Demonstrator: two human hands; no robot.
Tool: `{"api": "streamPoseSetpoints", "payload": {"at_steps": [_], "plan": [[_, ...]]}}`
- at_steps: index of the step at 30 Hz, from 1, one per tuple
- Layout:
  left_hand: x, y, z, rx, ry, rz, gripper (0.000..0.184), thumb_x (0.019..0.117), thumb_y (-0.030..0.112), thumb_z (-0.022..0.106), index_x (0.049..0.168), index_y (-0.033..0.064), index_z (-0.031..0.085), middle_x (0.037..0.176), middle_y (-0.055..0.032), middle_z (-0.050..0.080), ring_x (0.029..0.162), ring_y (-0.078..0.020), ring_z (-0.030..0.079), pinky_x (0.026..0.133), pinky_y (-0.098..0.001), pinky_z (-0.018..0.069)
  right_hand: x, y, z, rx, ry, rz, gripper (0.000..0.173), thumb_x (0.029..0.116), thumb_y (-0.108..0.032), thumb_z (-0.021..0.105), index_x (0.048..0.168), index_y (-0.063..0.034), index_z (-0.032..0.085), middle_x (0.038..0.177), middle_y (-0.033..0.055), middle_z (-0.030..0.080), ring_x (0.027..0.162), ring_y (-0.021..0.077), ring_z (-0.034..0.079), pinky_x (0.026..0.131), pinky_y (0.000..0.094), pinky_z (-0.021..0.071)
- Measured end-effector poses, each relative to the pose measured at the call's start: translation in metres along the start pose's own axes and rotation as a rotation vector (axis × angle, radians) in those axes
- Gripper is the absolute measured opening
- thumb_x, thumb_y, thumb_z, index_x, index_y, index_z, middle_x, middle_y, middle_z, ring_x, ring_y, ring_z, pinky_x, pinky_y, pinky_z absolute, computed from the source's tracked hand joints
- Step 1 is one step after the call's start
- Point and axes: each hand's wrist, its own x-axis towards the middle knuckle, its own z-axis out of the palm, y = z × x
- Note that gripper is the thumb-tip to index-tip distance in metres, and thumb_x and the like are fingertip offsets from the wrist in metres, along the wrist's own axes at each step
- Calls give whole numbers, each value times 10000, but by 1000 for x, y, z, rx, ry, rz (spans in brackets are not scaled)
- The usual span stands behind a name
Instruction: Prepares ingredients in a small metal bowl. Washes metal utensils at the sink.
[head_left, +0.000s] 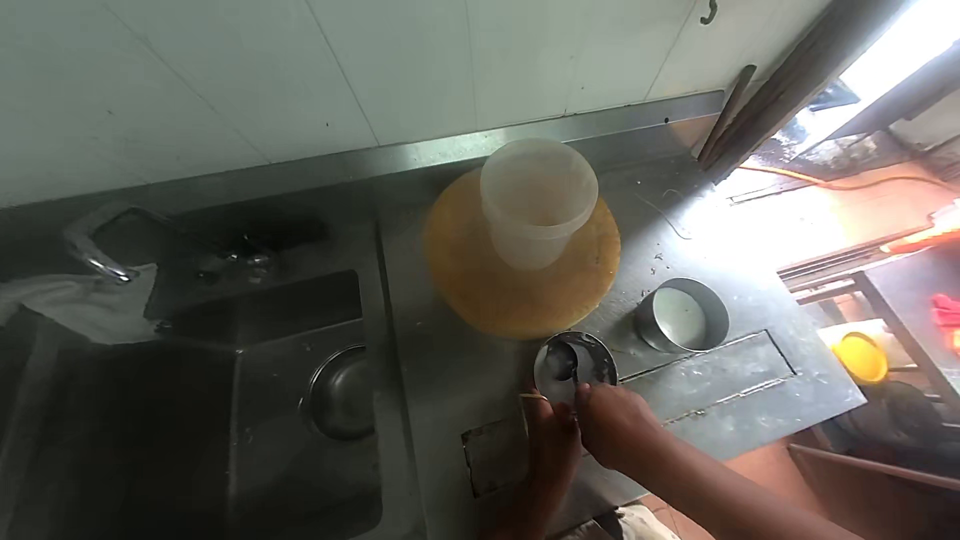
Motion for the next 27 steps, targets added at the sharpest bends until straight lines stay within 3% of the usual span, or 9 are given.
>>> {"api": "streamPoseSetpoints", "payload": {"at_steps": [2,5,8,10,13,16,18,22,27], "plan": [[6,-4,-9,-61,-60,15,876,920,166,663,1599,-26,144,1609,-228,307,1380,-212,504,1070,-355,521,2,0,10,-119,-10,-17,334,995,-56,509,1313,48,507,1124,261,654,1058,453,672,813,616,562],[14,3,-16,125,-91,-12,719,968,140,565,1565,-69,223,1533,-250,429,1384,-237,497,1129,-370,452,1,3,18,-255,-34,-40,338,1041,-41,403,1358,67,446,1073,258,658,1014,459,685,792,596,574],[28,25,-23,292,-170,-185,554,1034,94,467,1545,-37,297,1386,-226,563,1125,-242,672,944,-403,576,-5,14,15,-413,-59,-144,372,1047,-6,340,1400,99,394,1046,254,654,971,448,691,778,571,577],[35,30,-29,327,-220,-185,520,1045,96,447,1542,2,327,1340,-211,589,988,-254,723,832,-430,630,-9,30,14,-533,-46,-248,386,1040,22,326,1409,106,403,977,230,658,892,413,699,736,533,577],[46,44,-40,491,-348,-139,570,1038,111,451,1584,42,303,1363,-209,603,1121,-273,678,973,-442,558,-19,52,11,-642,-58,-314,397,1019,60,341,1400,78,450,891,195,656,816,379,696,695,501,573],[55,59,-42,646,-425,-113,544,1035,126,475,1568,95,367,1246,-187,662,1062,-283,691,946,-465,560,-33,69,-3,-605,-54,-244,425,1021,52,374,1425,-7,488,938,216,653,846,398,681,699,517,554],[61,69,-39,691,-431,-65,543,1027,116,487,1563,133,402,1310,-166,649,1079,-277,696,956,-470,565,-40,84,-13,-550,84,-229,474,1032,24,396,1486,-83,483,973,216,649,842,386,676,688,501,551],[62,106,-20,764,-433,40,547,1030,92,455,1568,184,415,1438,-111,577,907,-242,736,797,-459,630,-41,100,-10,-500,359,-125,569,1042,-8,379,1592,-153,354,967,217,618,780,367,651,676,480,520],[64,167,27,924,-296,388,535,1007,32,494,1529,144,486,1556,-38,503,1205,-227,666,982,-437,562,-53,126,-9,-319,412,81,595,1028,9,388,1604,-120,311,946,222,626,820,379,667,710,492,519]]}}
